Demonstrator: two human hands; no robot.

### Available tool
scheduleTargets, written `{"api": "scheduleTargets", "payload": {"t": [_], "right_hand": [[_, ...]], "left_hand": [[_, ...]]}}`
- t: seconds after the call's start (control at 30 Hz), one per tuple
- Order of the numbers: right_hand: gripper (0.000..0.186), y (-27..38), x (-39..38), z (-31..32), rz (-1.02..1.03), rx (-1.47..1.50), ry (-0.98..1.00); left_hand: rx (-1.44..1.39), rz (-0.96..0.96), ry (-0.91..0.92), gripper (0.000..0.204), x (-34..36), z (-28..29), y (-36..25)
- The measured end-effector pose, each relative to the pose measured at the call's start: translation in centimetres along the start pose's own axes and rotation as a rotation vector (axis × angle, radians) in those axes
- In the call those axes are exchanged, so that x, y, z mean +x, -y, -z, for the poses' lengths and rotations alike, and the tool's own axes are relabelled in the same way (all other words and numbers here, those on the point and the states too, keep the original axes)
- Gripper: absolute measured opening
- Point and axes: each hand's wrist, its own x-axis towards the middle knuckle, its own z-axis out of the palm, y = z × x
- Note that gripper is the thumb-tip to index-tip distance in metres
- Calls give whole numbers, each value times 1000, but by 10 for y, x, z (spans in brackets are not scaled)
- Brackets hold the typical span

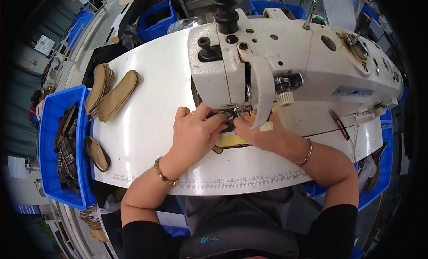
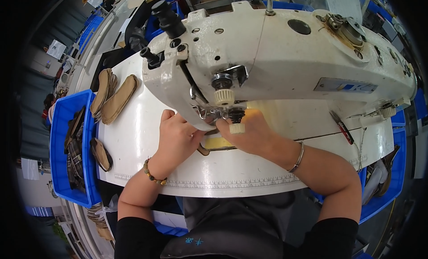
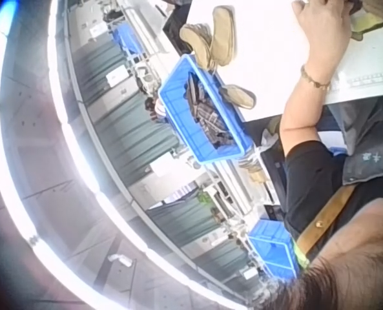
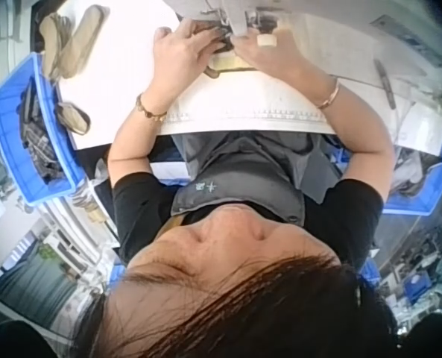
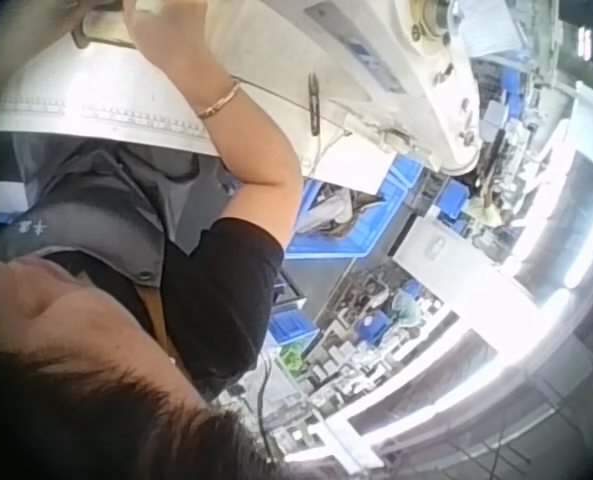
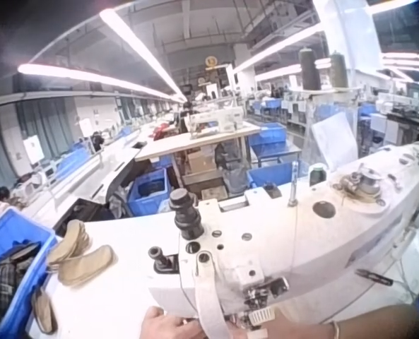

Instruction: Sewing fabric components of shoes using an industrial sewing machine.

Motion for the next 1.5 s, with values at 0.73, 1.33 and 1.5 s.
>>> {"api": "scheduleTargets", "payload": {"t": [0.73, 1.33, 1.5], "right_hand": [[43, 27, -12, 26, 54, 0, 324], [44, 28, -12, 23, 89, -52, 323], [43, 28, -13, 23, 81, -58, 327]], "left_hand": [[-116, -32, 109, 22, 4, -25, 17], [-323, 104, 131, 15, 5, -31, 30], [-331, 76, 160, 18, 9, -27, 31]]}}
